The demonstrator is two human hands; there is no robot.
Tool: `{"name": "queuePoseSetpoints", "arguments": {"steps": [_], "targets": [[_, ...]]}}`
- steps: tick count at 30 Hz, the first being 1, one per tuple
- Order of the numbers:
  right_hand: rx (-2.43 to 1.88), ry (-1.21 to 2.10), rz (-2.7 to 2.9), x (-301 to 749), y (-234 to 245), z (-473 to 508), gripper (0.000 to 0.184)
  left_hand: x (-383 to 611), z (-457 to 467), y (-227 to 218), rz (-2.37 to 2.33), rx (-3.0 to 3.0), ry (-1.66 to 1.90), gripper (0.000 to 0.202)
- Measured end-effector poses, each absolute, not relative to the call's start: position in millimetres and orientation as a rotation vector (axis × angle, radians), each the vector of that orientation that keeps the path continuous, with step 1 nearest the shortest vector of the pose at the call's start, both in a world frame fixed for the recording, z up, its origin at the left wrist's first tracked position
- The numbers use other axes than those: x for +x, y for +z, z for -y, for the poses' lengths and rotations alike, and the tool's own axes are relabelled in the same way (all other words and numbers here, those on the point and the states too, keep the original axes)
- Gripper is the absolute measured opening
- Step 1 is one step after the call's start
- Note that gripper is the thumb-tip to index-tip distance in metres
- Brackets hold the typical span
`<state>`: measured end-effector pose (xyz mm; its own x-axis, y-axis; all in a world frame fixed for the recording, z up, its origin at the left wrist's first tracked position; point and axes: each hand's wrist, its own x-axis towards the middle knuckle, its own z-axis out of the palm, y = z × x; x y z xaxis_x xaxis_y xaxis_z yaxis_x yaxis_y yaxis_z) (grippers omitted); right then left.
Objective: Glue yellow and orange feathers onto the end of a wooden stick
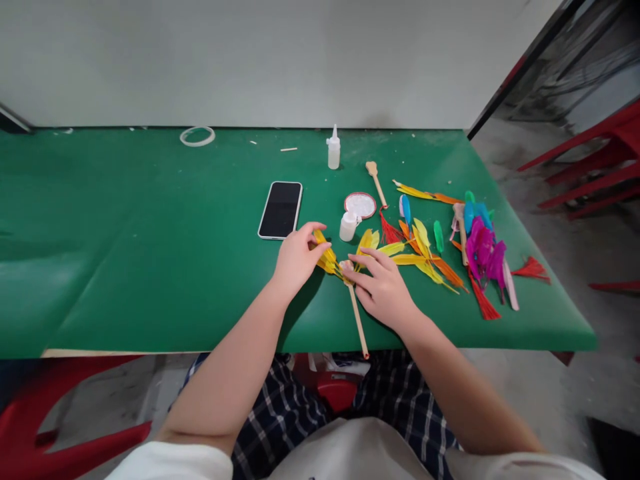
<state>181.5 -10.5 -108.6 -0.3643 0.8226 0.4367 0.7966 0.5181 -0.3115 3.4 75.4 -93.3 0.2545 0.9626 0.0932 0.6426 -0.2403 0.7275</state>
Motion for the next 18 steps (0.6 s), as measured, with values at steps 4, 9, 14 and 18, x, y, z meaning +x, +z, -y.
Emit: {"name": "queuePoseSetpoints", "arguments": {"steps": [4, 9, 14, 18], "targets": [[-1.357, -0.019, 2.227, 179.7, -107.3, 10.3, 0.032, 4.2, -75.0, -94.1, -1.501, 2.058, 0.705, 0.033], [-1.369, -0.048, 2.251, 179.3, -108.1, 9.2, 0.03, -4.3, -83.5, -98.9, -1.531, 2.073, 0.85, 0.044], [-1.37, -0.058, 2.265, 178.6, -108.0, 9.9, 0.029, -11.7, -95.3, -88.5, -1.427, 1.804, 0.934, 0.04], [-1.352, -0.055, 2.286, 178.3, -107.4, 10.0, 0.028, -5.4, -97.9, -80.3, -1.41, 1.828, 0.758, 0.046]]}}
